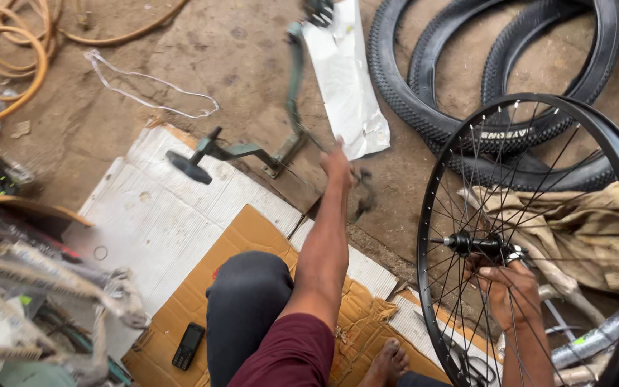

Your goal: The person sits on the floor and uses their hands to adjust the spokes of a bicycle wheel while it is held in a truing stand.

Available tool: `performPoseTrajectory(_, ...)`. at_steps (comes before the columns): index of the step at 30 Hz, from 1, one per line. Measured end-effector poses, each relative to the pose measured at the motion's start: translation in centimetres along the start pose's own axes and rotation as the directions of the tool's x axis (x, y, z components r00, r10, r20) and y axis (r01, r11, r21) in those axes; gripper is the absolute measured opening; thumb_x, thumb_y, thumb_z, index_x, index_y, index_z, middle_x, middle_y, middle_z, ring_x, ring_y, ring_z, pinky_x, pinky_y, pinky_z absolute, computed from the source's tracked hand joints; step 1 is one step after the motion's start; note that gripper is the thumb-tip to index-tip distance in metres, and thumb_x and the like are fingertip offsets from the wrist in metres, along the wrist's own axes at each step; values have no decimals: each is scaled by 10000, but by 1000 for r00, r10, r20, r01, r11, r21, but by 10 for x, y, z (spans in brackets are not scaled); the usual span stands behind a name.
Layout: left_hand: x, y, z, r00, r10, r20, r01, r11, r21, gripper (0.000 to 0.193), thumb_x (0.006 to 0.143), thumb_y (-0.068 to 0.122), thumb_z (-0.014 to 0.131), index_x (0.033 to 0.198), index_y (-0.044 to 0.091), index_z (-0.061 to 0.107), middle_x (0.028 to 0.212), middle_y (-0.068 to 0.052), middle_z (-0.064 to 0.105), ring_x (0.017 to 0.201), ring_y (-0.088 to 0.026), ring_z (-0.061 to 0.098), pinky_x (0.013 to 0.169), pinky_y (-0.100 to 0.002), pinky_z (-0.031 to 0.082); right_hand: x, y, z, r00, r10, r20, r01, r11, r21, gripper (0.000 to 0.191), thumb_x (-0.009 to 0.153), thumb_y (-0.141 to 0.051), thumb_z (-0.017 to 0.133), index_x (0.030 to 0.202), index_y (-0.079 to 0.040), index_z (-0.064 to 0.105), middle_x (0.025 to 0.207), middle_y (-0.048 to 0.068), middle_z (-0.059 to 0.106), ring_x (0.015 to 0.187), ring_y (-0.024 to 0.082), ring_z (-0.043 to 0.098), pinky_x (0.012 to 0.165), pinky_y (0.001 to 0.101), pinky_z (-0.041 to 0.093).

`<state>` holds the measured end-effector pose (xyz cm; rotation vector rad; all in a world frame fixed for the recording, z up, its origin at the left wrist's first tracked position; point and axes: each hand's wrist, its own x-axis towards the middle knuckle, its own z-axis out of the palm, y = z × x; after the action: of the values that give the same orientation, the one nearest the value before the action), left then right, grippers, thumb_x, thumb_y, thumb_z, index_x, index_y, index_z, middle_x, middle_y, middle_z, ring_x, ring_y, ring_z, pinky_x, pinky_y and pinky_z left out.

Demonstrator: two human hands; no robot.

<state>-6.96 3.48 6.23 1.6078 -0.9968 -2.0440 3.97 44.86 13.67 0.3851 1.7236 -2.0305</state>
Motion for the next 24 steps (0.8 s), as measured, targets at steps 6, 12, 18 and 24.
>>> performPoseTrajectory(6,-48,-24,-63,983,29,182,-95,926,365,480,873,351,819,1026,-58,617,668,-79,543,448,-179,456,374,-381,337,13,10,-15,1000,-23,-7,24,979,203,108,848,-52,638,838,-7,541,941,211,703,834,329,714,745,460,595)
performPoseTrajectory(12,-130,-37,-111,863,-237,445,-65,823,564,216,870,253,681,958,94,797,668,-10,506,457,-165,446,368,-369,363,-39,-38,-25,997,-76,-13,75,926,370,119,866,-117,624,897,-9,586,971,192,700,856,335,711,763,456,587)
performPoseTrajectory(18,-209,-80,-164,810,-140,569,-421,536,732,447,875,369,759,961,-70,763,828,-213,681,757,-358,653,657,-471,504,-131,-99,-50,931,-349,-104,359,826,435,166,878,-157,626,966,-22,585,1018,186,702,889,336,710,789,464,582)
performPoseTrajectory(24,-229,-107,-191,689,-76,721,-682,269,680,678,980,597,492,1020,-35,735,1056,-345,686,1078,-495,635,921,-553,494,-221,-133,-47,826,-540,-162,550,711,438,222,890,-197,628,1035,-35,585,1066,179,704,922,336,709,815,472,578)
